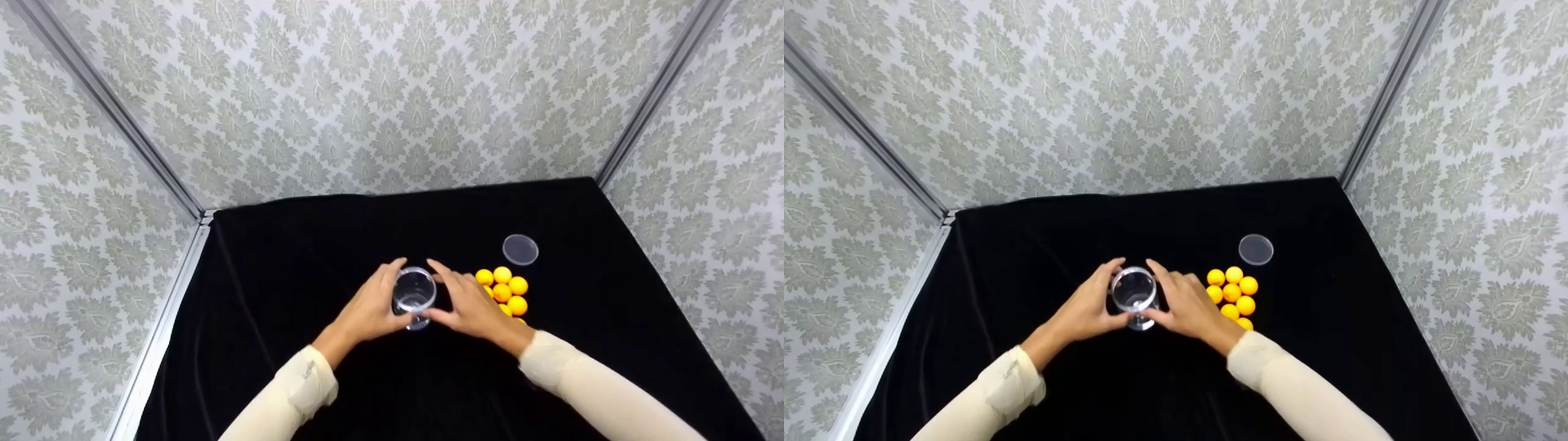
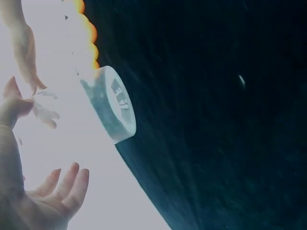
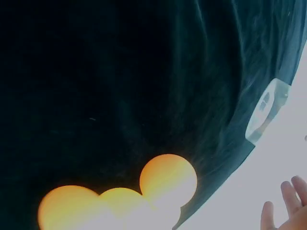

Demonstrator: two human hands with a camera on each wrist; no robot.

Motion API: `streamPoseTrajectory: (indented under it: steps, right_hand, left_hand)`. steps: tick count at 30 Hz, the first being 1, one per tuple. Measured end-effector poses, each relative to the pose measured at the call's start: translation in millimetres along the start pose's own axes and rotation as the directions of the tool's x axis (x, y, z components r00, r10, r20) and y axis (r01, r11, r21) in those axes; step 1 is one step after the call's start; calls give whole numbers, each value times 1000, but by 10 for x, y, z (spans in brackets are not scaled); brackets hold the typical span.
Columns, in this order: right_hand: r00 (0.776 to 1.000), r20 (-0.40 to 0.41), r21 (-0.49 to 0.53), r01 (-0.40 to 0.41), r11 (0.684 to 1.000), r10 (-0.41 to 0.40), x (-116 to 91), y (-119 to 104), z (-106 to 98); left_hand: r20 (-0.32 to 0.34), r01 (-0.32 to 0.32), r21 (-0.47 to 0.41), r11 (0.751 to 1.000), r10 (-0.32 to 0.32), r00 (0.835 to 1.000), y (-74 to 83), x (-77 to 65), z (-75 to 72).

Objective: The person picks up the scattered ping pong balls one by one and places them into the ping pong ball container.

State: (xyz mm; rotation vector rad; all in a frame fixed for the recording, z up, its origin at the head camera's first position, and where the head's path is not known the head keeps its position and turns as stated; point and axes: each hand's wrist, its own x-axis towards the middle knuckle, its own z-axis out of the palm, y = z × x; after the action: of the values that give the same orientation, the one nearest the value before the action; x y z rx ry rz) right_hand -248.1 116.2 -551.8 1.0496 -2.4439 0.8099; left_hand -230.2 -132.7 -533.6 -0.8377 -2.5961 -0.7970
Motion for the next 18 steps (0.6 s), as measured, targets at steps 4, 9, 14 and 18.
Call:
streamPoseTrajectory:
  steps: [4,9,14,18]
  right_hand:
    - [997,-63,24,53,998,-51,-279,-104,-117]
    - [995,-64,-10,72,997,-73,-646,-163,-138]
    - [997,-29,-53,70,996,-72,-828,-153,-48]
    - [997,-46,-60,60,996,-63,-862,-138,-17]
  left_hand:
    - [-20,-37,-48,998,36,999,274,-155,42]
    - [30,-23,-58,998,24,999,493,-353,208]
    - [61,22,-31,999,-20,998,510,-482,381]
    - [51,30,-50,998,-28,998,492,-490,419]
